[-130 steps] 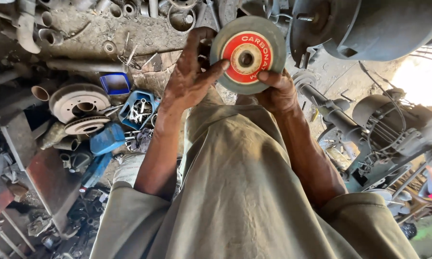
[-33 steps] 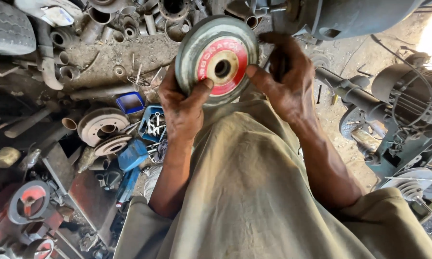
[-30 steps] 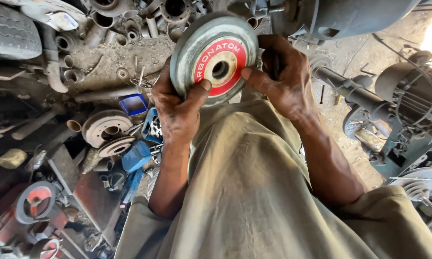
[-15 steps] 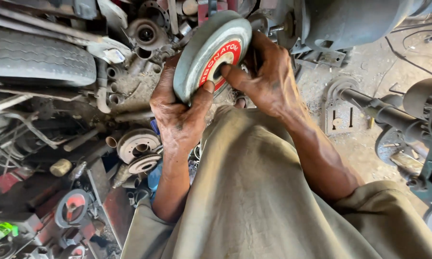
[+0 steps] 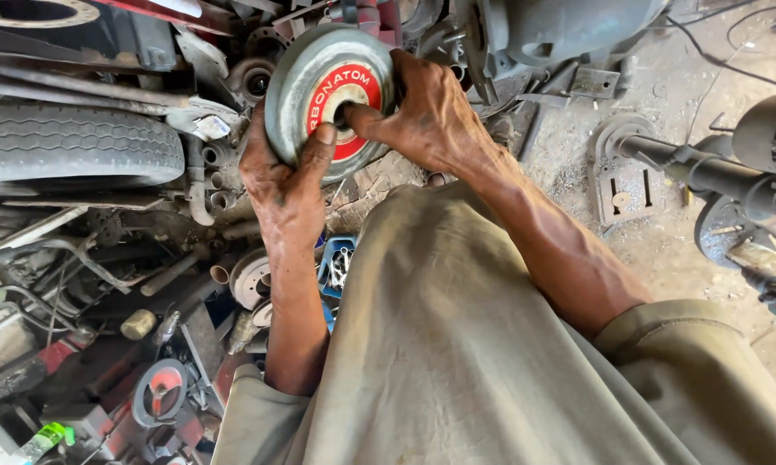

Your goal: Using a wrench to remove and inspect a grinding wheel from a bench grinder in a workshop.

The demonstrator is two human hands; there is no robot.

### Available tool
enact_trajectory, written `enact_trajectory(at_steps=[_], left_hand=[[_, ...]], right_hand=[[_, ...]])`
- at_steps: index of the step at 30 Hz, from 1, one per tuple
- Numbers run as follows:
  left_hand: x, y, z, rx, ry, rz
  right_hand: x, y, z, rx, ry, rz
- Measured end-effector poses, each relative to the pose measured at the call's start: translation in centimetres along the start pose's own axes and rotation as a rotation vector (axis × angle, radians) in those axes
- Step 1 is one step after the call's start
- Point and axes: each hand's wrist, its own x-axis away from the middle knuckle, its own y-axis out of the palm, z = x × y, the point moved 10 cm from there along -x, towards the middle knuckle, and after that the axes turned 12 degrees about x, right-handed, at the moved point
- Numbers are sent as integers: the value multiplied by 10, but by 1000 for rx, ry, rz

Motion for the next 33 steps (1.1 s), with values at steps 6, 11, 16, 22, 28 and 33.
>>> enact_trajectory(at_steps=[6, 11, 16, 22, 28, 33], left_hand=[[2, 3, -17, -76, -18, -29], [4, 9, -23, -39, -36, -55], [2, 10, -30, -65, -88, -66], [10, 3, -40, 646, -291, 45], [17, 3, -38, 844, -370, 114], [15, 11, -49, 858, -500, 235]], right_hand=[[4, 24, 26, -105, 16, -13], [9, 29, 48, -19, 115, 43], [14, 19, 44, -1, 118, 3], [30, -26, -6, -534, 75, -301], [42, -13, -13, -1078, 114, -373], [43, -9, -18, -1199, 82, -291]])
